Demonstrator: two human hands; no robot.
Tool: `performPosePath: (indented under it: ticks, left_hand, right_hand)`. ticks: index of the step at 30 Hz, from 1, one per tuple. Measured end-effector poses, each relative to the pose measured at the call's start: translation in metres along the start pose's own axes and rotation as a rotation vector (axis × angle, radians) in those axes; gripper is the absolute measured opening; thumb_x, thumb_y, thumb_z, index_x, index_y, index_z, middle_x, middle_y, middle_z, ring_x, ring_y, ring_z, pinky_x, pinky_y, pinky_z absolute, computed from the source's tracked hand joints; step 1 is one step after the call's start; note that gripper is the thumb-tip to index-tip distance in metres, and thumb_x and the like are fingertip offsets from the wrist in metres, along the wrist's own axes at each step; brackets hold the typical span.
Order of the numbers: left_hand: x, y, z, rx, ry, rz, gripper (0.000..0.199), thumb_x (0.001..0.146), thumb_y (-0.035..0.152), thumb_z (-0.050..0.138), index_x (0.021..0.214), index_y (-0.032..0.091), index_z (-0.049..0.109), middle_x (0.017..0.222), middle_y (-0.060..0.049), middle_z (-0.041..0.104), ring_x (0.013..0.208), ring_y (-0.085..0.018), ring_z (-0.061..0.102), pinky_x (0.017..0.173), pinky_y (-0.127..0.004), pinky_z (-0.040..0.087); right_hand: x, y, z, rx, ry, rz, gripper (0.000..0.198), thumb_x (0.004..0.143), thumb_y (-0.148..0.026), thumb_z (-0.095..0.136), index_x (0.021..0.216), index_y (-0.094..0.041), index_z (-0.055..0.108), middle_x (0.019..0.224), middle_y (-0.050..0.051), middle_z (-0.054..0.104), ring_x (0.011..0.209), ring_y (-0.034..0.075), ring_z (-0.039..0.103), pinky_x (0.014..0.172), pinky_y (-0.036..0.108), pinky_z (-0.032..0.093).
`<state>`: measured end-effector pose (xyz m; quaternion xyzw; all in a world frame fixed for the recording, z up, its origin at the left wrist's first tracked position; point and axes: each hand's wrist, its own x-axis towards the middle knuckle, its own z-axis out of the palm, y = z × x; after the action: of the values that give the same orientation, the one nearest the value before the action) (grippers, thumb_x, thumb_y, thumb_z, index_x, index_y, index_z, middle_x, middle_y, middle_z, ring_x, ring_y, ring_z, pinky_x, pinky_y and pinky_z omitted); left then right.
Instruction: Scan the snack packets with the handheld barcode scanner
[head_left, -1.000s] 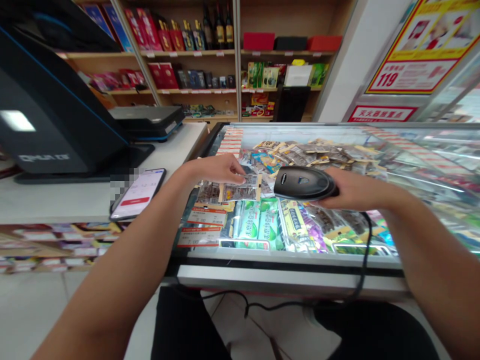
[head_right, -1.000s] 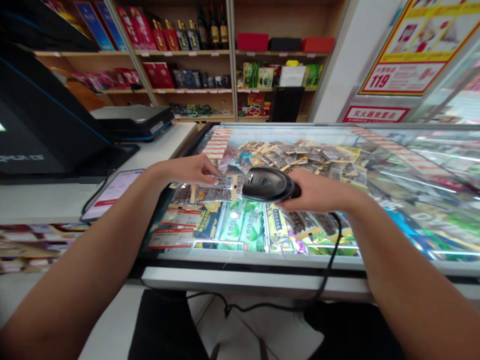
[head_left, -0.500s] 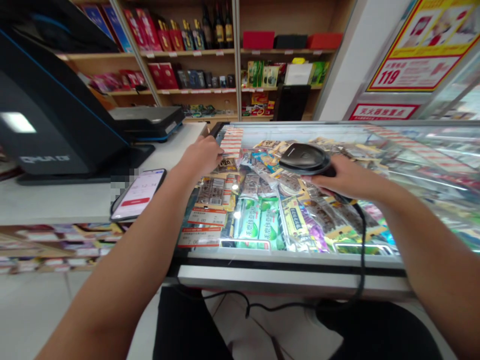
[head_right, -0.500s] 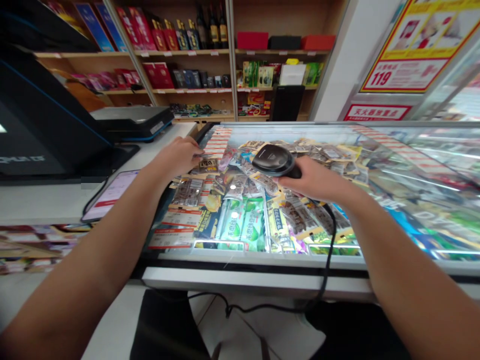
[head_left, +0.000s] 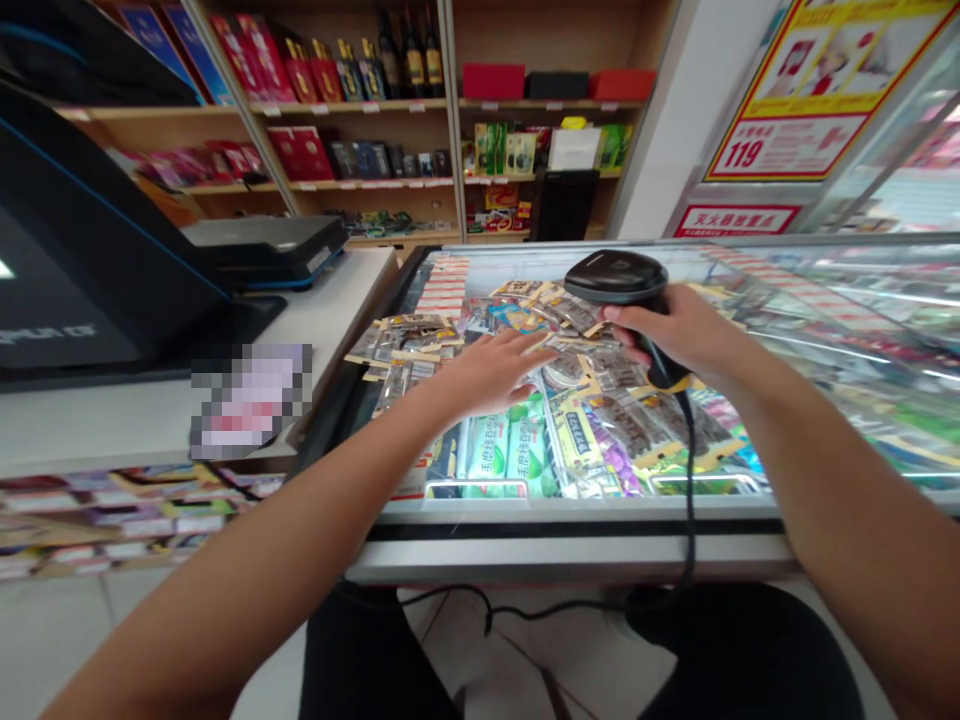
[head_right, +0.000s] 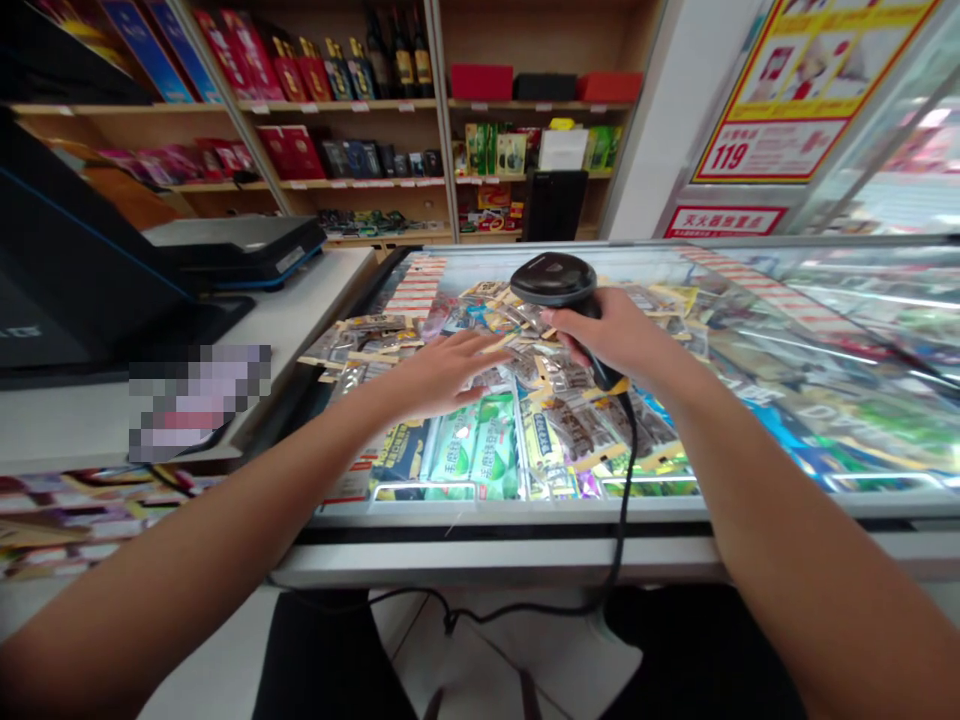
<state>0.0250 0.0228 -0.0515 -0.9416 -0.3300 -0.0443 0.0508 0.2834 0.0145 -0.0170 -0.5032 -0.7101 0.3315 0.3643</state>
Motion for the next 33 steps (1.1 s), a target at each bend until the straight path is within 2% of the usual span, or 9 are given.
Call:
performPosePath:
  ticks: [3,7,9,11,17,22,26,29,33]
  left_hand:
    - [0.002,0.005,0.000,-0.027,-0.060,0.010,0.048,0.100,0.034,0.052,0.147,0.024,0.050,0.155,-0.011,0.051,0.136,-0.027,0.050,0.109,-0.041,0.043]
    - [-0.008,-0.003,-0.016,0.009,-0.076,-0.089,0.038,0.099,0.041,0.051,0.127,0.019,0.066,0.128,-0.015,0.068,0.115,-0.028,0.064,0.094,-0.037,0.050]
    - [-0.013,-0.007,-0.022,0.061,-0.091,-0.174,0.038,0.099,0.044,0.050,0.120,0.018,0.069,0.119,-0.015,0.070,0.106,-0.028,0.067,0.086,-0.037,0.051]
    - [-0.017,-0.010,-0.025,0.099,-0.093,-0.225,0.039,0.099,0.047,0.050,0.116,0.018,0.070,0.114,-0.013,0.070,0.102,-0.028,0.068,0.081,-0.035,0.051]
    - [-0.016,-0.008,-0.019,0.146,-0.072,-0.239,0.044,0.098,0.053,0.049,0.120,0.020,0.068,0.122,-0.013,0.067,0.105,-0.027,0.067,0.084,-0.035,0.050]
    - [-0.011,-0.006,-0.006,0.112,-0.024,-0.305,0.058,0.095,0.060,0.052,0.133,0.016,0.058,0.136,-0.017,0.059,0.119,-0.036,0.060,0.094,-0.045,0.049]
    - [-0.009,-0.006,-0.002,0.036,-0.019,-0.354,0.069,0.090,0.060,0.061,0.146,0.021,0.047,0.142,-0.017,0.054,0.124,-0.038,0.056,0.102,-0.053,0.045]
    - [-0.008,-0.007,-0.003,0.064,0.069,-0.344,0.071,0.086,0.052,0.071,0.149,0.030,0.047,0.146,-0.016,0.048,0.133,-0.040,0.046,0.106,-0.055,0.041]
    - [-0.010,-0.020,-0.011,0.097,0.190,-0.337,0.063,0.084,0.032,0.074,0.143,0.023,0.055,0.145,-0.017,0.048,0.134,-0.036,0.042,0.110,-0.051,0.038]
  right_hand:
    - [-0.002,-0.004,0.000,0.001,-0.036,0.039,0.040,0.084,-0.054,0.071,0.069,-0.020,0.056,0.054,0.001,0.055,0.043,0.012,0.047,0.042,0.029,0.035]
    - [-0.008,-0.010,-0.001,0.080,-0.259,0.191,0.042,0.085,-0.058,0.071,0.074,-0.019,0.059,0.058,0.004,0.061,0.044,0.012,0.050,0.040,0.027,0.038]
    - [-0.011,-0.012,0.001,0.141,-0.370,0.295,0.044,0.085,-0.061,0.069,0.080,-0.019,0.061,0.061,0.006,0.065,0.044,0.013,0.053,0.038,0.026,0.039]
    - [-0.013,-0.013,0.003,0.162,-0.423,0.356,0.045,0.085,-0.062,0.069,0.081,-0.018,0.060,0.061,0.007,0.065,0.044,0.013,0.054,0.038,0.025,0.041]
    - [-0.012,-0.011,0.005,0.193,-0.518,0.318,0.047,0.086,-0.062,0.068,0.074,-0.018,0.058,0.055,0.004,0.060,0.043,0.012,0.053,0.040,0.025,0.046]
    - [-0.012,-0.009,0.003,0.211,-0.510,0.338,0.046,0.086,-0.061,0.069,0.073,-0.018,0.060,0.055,0.005,0.060,0.044,0.013,0.054,0.042,0.025,0.047]
    - [-0.011,-0.009,0.004,0.227,-0.397,0.349,0.044,0.085,-0.060,0.071,0.079,-0.017,0.063,0.059,0.005,0.063,0.043,0.012,0.052,0.037,0.023,0.042]
    - [-0.009,-0.008,0.004,0.224,-0.321,0.341,0.044,0.085,-0.060,0.071,0.085,-0.017,0.065,0.062,0.005,0.064,0.043,0.011,0.053,0.036,0.022,0.041]
    - [-0.008,-0.006,0.004,0.223,-0.302,0.326,0.044,0.085,-0.061,0.069,0.088,-0.017,0.066,0.064,0.006,0.066,0.043,0.012,0.054,0.037,0.021,0.043]
